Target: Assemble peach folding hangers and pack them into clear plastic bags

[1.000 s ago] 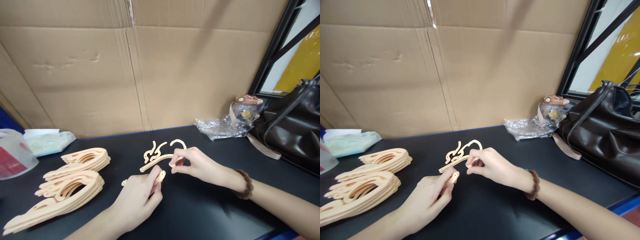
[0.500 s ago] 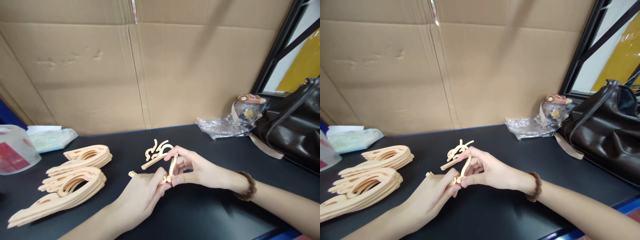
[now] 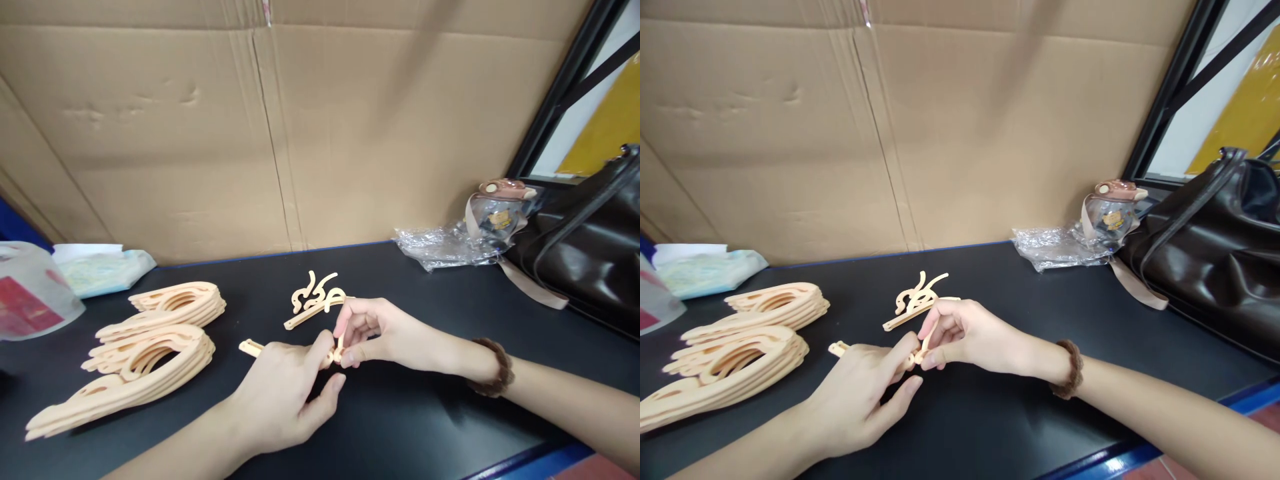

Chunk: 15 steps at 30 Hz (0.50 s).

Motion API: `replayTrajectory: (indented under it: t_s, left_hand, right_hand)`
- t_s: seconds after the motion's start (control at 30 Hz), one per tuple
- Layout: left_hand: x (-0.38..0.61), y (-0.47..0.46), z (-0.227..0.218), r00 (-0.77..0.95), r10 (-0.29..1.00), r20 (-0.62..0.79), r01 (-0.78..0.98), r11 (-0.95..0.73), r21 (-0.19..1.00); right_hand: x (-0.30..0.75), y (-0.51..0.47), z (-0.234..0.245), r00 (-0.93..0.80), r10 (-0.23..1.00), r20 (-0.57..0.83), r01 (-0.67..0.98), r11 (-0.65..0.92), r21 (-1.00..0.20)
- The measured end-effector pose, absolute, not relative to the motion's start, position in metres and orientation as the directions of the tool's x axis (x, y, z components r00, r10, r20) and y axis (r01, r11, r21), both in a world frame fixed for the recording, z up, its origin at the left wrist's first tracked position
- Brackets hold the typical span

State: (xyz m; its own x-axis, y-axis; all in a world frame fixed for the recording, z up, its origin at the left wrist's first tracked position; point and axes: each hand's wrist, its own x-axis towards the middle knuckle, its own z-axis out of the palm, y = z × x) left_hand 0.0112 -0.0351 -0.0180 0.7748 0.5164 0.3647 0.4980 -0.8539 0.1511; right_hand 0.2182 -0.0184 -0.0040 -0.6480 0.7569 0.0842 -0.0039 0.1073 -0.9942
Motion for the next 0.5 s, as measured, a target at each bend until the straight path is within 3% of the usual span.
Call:
replayTrajectory:
  t_s: [0.23,0.5]
  left_hand:
    - [0.0145,-0.0408,-0.0144,0.734,0.440,0.517,0.542,-0.838,-0.056]
    - [0.0157,-0.0433,-0.0136,0.748,0.417,0.516,0.563,-0.811,-0.161]
  right_hand:
    - [0.2122,-0.0224,-0.0059,-0.625,0.780,0.029,-0.037,0.007,-0.999]
    - [0.2097,-0.0263,-0.0073,-0.581,0.813,0.045,-0.033,0.032,-0.999]
